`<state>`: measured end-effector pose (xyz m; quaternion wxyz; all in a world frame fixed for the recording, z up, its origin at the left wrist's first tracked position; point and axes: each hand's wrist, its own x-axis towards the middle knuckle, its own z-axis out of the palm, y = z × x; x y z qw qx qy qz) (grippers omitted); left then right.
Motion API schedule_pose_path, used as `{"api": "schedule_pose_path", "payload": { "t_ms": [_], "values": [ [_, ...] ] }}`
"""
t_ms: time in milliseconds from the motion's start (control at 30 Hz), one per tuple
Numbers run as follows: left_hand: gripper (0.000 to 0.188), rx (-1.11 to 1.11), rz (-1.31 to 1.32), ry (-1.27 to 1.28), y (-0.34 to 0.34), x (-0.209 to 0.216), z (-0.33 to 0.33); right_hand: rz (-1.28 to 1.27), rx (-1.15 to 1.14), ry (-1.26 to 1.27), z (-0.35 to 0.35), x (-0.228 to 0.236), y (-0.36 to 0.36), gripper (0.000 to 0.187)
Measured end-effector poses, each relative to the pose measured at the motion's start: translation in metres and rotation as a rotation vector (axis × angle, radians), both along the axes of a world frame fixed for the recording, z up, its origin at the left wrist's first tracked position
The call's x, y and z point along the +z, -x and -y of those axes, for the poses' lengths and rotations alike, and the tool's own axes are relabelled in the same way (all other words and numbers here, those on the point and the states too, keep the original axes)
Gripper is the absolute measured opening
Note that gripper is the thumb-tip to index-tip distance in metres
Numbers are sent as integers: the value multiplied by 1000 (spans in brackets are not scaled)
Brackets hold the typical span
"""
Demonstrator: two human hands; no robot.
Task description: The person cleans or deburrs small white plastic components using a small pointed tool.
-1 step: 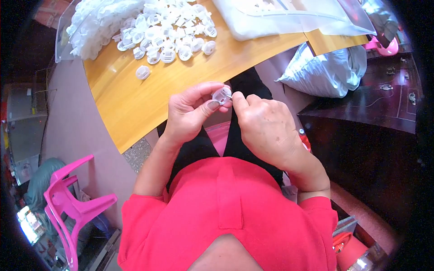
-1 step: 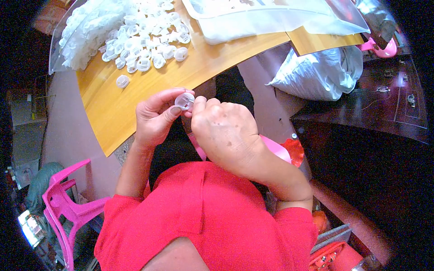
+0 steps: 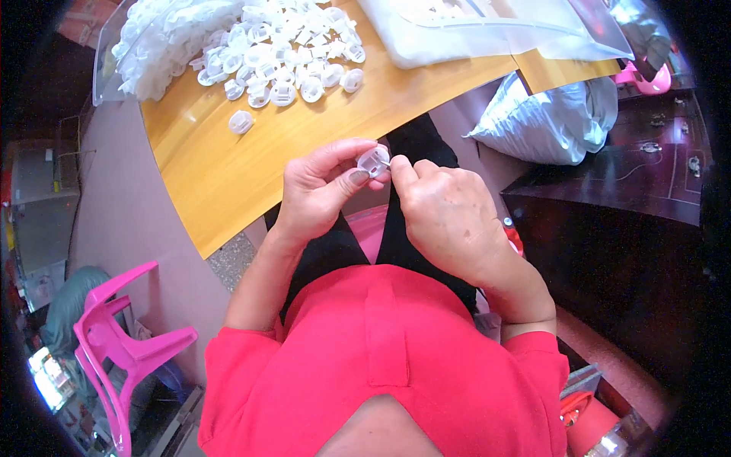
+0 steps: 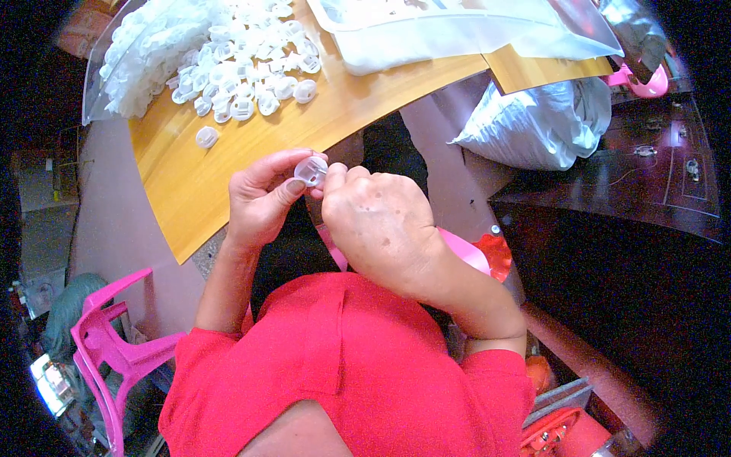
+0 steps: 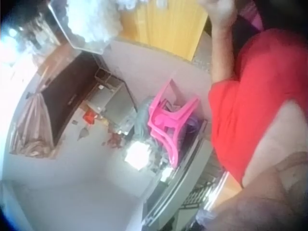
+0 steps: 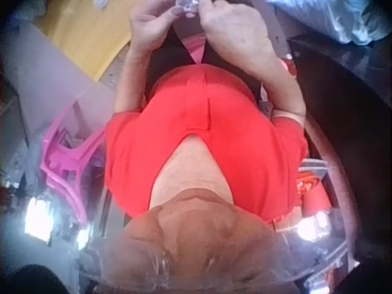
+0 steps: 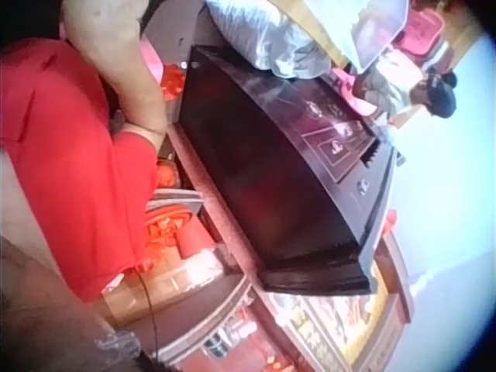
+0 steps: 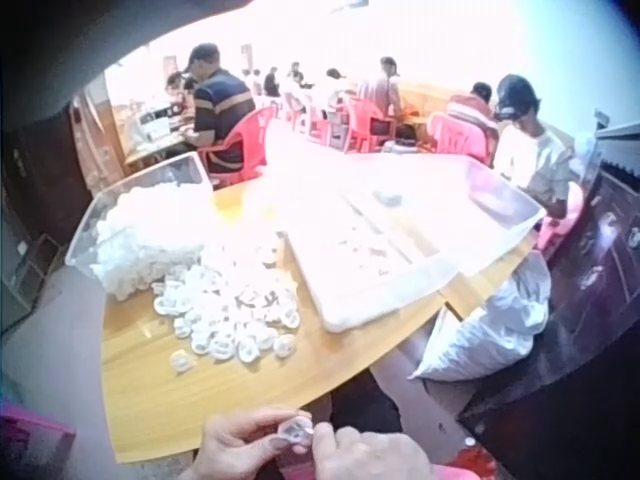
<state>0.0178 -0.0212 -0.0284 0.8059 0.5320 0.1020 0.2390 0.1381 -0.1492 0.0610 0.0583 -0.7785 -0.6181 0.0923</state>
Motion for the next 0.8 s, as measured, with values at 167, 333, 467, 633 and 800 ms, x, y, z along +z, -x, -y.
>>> {"api": "schedule_pose_path", "payload": {
  "t_ms": [167,333,467,633,800],
  "values": [
    [29,-8,-14,-5,3,-3,-3,10,34,16,1,-3,2,21],
    [34,-22,15,166,1,-7,-5,-37,10,-111,3,-21,1,9],
    [39,11,-7,177,0,-6,-4,-446,-97,-301,6,-36,-1,9],
    [39,30,26,131,0,-10,-6,-629,-162,-302,3,-41,0,21],
    [43,50,-5,142,0,-9,-5,-688,-183,-362,0,-41,2,22]
  ]
}}
